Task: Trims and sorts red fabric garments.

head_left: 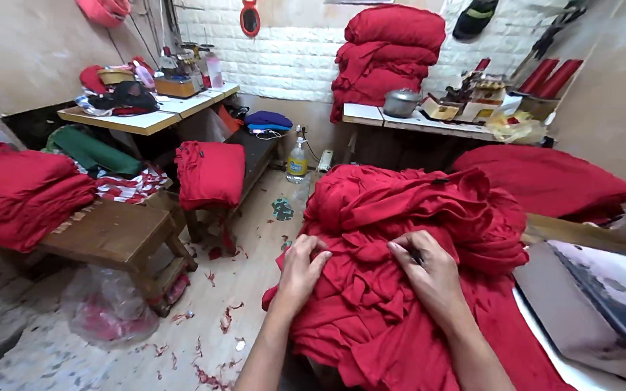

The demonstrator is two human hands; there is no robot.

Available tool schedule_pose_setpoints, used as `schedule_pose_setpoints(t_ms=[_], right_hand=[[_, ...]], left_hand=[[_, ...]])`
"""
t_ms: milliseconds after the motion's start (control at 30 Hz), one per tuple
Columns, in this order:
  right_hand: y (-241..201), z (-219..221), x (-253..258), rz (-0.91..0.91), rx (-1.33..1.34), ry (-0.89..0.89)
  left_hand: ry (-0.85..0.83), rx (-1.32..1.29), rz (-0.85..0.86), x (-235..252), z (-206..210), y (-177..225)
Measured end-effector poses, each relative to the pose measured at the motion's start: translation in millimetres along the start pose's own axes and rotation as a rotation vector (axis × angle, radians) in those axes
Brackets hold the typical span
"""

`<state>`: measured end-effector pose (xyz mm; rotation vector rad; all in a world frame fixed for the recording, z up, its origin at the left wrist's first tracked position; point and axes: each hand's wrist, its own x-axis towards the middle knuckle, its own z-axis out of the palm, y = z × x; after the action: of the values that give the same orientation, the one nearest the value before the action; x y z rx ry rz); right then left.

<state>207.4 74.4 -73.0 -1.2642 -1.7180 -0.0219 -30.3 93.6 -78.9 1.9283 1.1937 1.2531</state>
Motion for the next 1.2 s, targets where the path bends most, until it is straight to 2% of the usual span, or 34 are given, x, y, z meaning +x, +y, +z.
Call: schedule_pose_setpoints(t_ms=[100,167,233,300,333,400,467,600,667,800,900,1067,1200], right_hand=[[2,0,-2,0.026,0.213,0.11],[2,2,-6,-0.003,0.283,0.184],[4,4,-7,-0.108,0.249,0.259],[2,5,-5,-0.225,0.19,0.304],[-1,5,-4,-0.268,0.166,0.306],[-7,3,-1,-0.322,0.123,0.286],[-13,3,4,-0.34,0.087,0.272],[-19,0,18,-0.364,0.014,0.262],[-16,0,25,-0.368,0.006,0.284],[-4,9,31,-0.33,0.007,0.308],[1,16,28,-0.262,-0.021,0.269],[0,14,27,-0.218,-0.024,0.275],[8,12,14,-0.27,0.053,0.36]], left_hand=[[0.096,-0.059,-0.155,-2,-15,-18],[0.139,0.057,-0.281,-6,-26,-21],[0.247,0.186,-0.296,-8,-28,-19],[0.358,0.139,-0.145,-5,-21,-9],[0.359,0.054,-0.05,-3,-15,1],[0.231,-0.081,0.125,2,-2,26],[0.078,-0.085,0.288,10,11,41],[-0.027,-0.029,0.438,26,28,52],[-0.12,-0.102,0.389,31,26,53],[-0.383,-0.308,0.111,40,22,44],[-0.445,-0.463,0.073,46,21,37],[-0.344,-0.583,0.007,52,29,39],[-0.296,-0.697,-0.153,52,32,41]])
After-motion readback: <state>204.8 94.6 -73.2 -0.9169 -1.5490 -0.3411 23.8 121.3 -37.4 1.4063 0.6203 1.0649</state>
